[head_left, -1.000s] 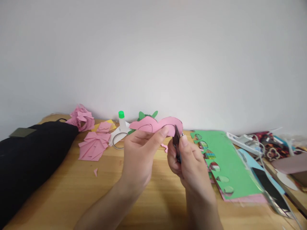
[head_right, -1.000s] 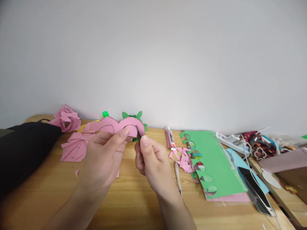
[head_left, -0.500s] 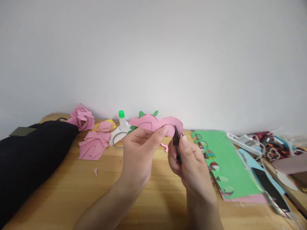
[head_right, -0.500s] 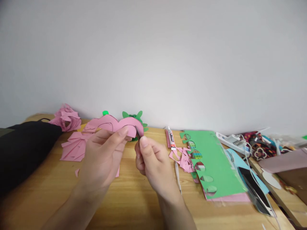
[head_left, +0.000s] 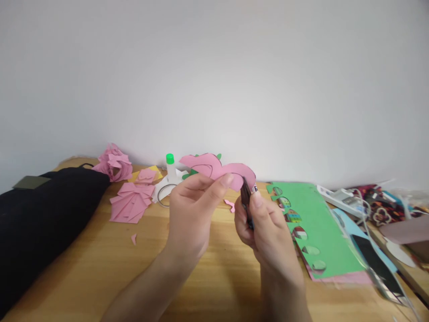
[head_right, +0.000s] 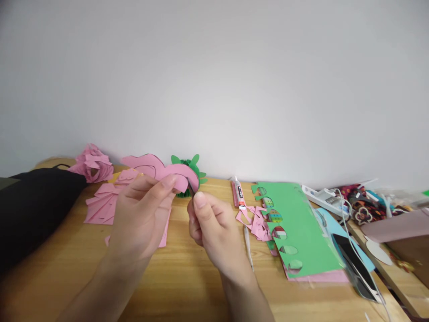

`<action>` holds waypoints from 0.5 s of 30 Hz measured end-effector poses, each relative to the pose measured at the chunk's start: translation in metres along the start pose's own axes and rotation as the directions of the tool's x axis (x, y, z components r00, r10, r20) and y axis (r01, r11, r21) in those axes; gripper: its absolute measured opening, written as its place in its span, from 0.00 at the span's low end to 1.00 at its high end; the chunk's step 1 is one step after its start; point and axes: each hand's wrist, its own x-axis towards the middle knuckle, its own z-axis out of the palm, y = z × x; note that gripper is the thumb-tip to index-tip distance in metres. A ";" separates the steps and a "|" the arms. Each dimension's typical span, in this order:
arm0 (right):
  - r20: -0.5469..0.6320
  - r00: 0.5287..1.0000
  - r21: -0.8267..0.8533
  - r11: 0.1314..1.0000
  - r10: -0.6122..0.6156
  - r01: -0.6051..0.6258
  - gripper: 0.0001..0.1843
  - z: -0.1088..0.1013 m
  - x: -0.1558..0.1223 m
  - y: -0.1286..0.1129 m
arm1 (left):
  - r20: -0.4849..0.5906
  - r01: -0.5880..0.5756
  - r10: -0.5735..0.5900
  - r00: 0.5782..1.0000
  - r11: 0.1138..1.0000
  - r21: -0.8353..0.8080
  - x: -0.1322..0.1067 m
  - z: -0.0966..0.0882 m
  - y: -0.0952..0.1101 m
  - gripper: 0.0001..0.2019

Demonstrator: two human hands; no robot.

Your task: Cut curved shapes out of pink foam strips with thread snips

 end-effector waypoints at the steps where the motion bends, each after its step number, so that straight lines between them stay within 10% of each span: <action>1: 0.000 1.000 -0.003 1.000 0.003 -0.003 0.26 0.000 0.000 0.000 | -0.005 -0.002 0.002 1.000 1.000 0.005 0.000 0.000 0.000 0.07; 15: -0.012 1.000 -0.001 1.000 -0.006 0.006 0.26 0.000 0.000 0.002 | 0.047 0.057 -0.062 0.997 0.992 0.116 -0.004 0.001 -0.001 0.09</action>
